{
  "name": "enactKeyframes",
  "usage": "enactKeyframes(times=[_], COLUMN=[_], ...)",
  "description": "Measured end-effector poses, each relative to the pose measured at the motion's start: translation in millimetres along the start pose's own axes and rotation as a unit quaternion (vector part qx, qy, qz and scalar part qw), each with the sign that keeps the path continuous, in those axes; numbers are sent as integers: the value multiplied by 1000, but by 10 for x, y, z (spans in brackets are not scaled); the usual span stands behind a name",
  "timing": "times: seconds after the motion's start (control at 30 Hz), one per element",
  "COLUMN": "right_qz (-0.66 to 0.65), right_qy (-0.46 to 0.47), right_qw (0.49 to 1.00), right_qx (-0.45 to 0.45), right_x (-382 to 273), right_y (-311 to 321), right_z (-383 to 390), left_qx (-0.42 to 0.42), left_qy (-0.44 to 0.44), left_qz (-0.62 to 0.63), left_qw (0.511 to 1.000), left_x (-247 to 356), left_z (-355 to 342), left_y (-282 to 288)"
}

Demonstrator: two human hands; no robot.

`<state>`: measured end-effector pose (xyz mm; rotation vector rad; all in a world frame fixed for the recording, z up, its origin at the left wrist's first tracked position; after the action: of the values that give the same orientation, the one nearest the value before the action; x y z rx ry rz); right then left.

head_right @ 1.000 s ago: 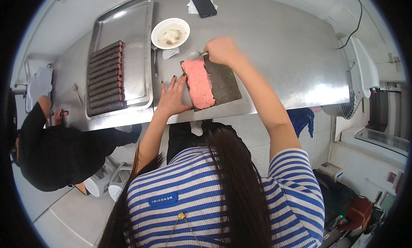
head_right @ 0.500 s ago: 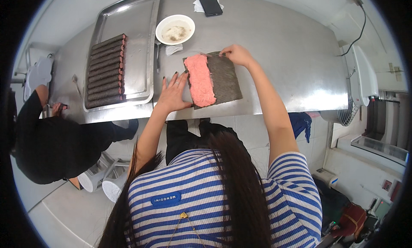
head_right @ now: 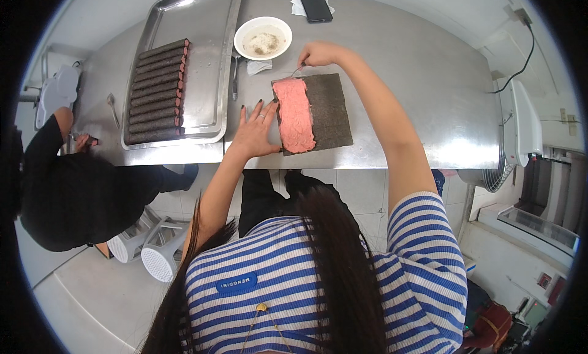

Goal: The person spreads a pink paste onto a sheet of nori using a spoon, then rolls the nori into a cylindrical shape. The person places the rolled sushi onto a metal tray and repeats the process with another sheet of nori.

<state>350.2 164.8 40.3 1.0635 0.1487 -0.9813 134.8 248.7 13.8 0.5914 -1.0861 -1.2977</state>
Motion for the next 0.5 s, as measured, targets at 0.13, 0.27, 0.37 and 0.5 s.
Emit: enactKeyframes(times=[0.13,0.27,0.37,0.5], right_qz=[-65,12,120,138], right_qy=[85,42,29,6], right_qw=[994,997,982,979], right_qx=[-16,64,142,153], right_x=[-99,-19,-170,-261], right_y=[44,121,15,-394], right_z=[-21,172,471,727], left_qx=[-1,1,-2,2], left_qy=[1,-2,0,-2], left_qz=[-7,-6,-1,23], left_qw=[1000,1000,1000,1000], left_x=[-2,0,13,-16], left_z=[-13,-10,-20,3], left_y=[-12,1,-1,-7])
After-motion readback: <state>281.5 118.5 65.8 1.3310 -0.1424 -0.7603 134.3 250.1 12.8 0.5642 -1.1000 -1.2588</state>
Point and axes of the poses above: each hand's wrist, its own z-axis away from the middle knuckle, its own y-axis out of the back of the hand, x = y × z, the point moved 8 cm from there along -z, towards the middle knuckle, and after that the axes turned 8 degrees about -x, right-handed, at the moved point
